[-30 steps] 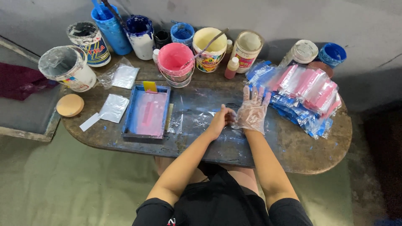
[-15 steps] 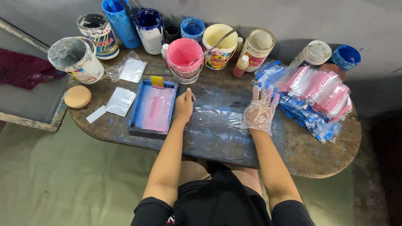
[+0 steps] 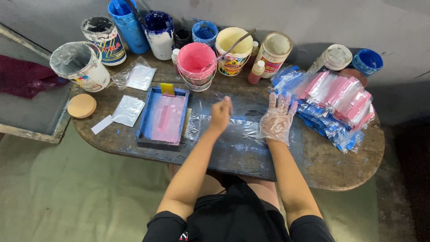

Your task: Mixing pink ink in a container and applying it to a screen printing frame using a brush

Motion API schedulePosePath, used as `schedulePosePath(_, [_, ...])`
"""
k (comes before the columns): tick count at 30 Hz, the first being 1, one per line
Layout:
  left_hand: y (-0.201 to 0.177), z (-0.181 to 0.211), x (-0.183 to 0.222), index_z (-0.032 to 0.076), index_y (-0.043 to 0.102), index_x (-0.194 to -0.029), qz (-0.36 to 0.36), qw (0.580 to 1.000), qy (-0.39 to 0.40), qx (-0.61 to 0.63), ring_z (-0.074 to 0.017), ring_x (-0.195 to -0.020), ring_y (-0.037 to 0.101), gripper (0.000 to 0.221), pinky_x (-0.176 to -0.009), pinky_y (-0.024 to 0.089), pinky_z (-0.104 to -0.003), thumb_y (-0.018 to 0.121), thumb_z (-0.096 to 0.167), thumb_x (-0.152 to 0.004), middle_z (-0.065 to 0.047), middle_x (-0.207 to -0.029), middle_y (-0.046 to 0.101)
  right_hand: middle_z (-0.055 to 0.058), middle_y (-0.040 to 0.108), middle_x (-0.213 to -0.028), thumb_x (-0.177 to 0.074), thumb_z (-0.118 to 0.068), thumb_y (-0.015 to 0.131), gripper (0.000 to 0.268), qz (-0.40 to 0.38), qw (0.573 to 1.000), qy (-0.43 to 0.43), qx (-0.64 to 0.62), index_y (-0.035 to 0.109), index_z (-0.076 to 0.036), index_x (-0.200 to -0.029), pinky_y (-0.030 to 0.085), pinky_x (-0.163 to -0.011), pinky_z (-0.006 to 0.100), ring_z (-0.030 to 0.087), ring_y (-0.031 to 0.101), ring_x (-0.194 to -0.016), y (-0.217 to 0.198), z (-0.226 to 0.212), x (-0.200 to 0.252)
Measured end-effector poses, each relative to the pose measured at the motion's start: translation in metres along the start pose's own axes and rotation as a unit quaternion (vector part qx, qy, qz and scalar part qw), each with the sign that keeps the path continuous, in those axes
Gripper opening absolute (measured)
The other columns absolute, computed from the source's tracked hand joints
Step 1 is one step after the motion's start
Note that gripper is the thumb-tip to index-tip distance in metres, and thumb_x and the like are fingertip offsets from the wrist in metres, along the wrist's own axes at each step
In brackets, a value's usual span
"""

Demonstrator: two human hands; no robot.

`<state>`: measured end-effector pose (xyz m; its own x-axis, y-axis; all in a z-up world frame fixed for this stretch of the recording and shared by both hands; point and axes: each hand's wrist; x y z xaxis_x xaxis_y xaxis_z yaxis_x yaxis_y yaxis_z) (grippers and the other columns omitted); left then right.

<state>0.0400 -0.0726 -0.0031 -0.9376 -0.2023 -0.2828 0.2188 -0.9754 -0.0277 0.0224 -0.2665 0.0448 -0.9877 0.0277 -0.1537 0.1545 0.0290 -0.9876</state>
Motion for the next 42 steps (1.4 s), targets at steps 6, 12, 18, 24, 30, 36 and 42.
schedulePosePath(6, [0.039, -0.022, 0.044, 0.017, 0.042, -0.046, -0.162, 0.985, -0.056, -0.005, -0.0106, -0.043, 0.039, 0.07, -0.052, 0.036, -0.026, 0.04, 0.042, -0.112, 0.002, -0.042, 0.04, 0.017, 0.041, -0.162, -0.096, -0.014, 0.046, 0.067, 0.006, 1.0, 0.0, 0.011, 0.036, -0.014, -0.163, 0.003, -0.129, 0.057, 0.038, 0.027, -0.155, 0.004, 0.002, -0.001])
schedulePosePath(12, [-0.009, -0.039, 0.035, 0.016, 0.036, -0.044, -0.093, 0.99, -0.066, -0.088, -0.0136, -0.043, 0.033, 0.069, -0.05, 0.029, -0.031, 0.047, 0.041, -0.107, 0.002, -0.039, 0.034, 0.016, 0.04, -0.162, -0.096, -0.014, 0.046, 0.066, 0.003, 1.0, 0.001, 0.01, 0.037, -0.015, -0.162, 0.002, -0.129, 0.057, 0.037, 0.027, -0.155, 0.01, 0.004, -0.002])
schedulePosePath(18, [-0.069, -0.025, 0.027, 0.018, 0.033, -0.047, 0.005, 0.99, -0.068, -0.123, -0.0131, -0.044, 0.029, 0.066, -0.05, 0.025, -0.03, 0.042, 0.037, -0.109, 0.002, -0.041, 0.03, 0.018, 0.042, -0.161, -0.096, -0.012, 0.047, 0.067, 0.001, 1.0, -0.003, -0.005, 0.038, -0.012, -0.162, 0.005, -0.128, 0.059, 0.039, 0.029, -0.154, 0.001, 0.003, -0.001])
schedulePosePath(24, [-0.087, -0.006, 0.021, 0.017, 0.034, -0.046, 0.069, 0.971, -0.055, -0.223, -0.0103, -0.04, 0.024, 0.067, -0.047, 0.023, -0.026, 0.039, 0.031, -0.111, -0.001, -0.037, 0.027, 0.017, 0.038, -0.163, -0.097, -0.014, 0.046, 0.067, -0.018, 1.0, 0.004, 0.01, 0.034, -0.013, -0.163, 0.003, -0.129, 0.058, 0.038, 0.025, -0.156, -0.001, 0.001, -0.001])
schedulePosePath(30, [-0.07, 0.024, 0.03, 0.01, 0.046, -0.045, 0.047, 0.955, -0.062, -0.285, -0.0229, -0.04, 0.036, 0.071, -0.048, 0.032, -0.035, 0.042, 0.039, -0.11, -0.009, -0.037, 0.038, 0.017, 0.037, -0.164, -0.097, -0.012, 0.045, 0.067, -0.026, 1.0, 0.001, 0.01, 0.033, -0.013, -0.163, 0.004, -0.129, 0.059, 0.039, 0.024, -0.156, -0.012, -0.005, 0.001])
schedulePosePath(36, [-0.04, -0.007, 0.038, 0.018, 0.038, -0.043, -0.041, 0.99, -0.059, -0.117, -0.0089, -0.04, 0.03, 0.071, -0.046, 0.027, -0.025, 0.043, 0.04, -0.11, 0.003, -0.037, 0.033, 0.016, 0.036, -0.166, -0.1, -0.013, 0.041, 0.065, -0.038, 0.999, -0.001, 0.039, 0.032, -0.015, -0.164, 0.002, -0.129, 0.058, 0.037, 0.022, -0.157, -0.015, -0.006, 0.001])
schedulePosePath(42, [-0.057, -0.016, 0.032, 0.015, 0.043, -0.051, -0.019, 0.995, -0.093, -0.005, -0.012, -0.047, 0.036, 0.067, -0.053, 0.033, -0.024, 0.033, 0.041, -0.112, 0.0, -0.045, 0.037, 0.005, 0.015, -0.174, -0.102, -0.026, 0.034, 0.065, -0.094, 0.981, 0.023, 0.167, 0.022, -0.03, -0.166, -0.007, -0.13, 0.058, 0.029, 0.004, -0.161, 0.002, 0.005, -0.014])
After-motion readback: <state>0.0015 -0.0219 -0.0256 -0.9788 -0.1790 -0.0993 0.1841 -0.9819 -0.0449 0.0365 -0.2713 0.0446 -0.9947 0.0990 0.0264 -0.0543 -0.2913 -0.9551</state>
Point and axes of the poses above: each hand's wrist, its own x-axis away from the middle knuckle, its own y-axis out of the palm, z = x × y
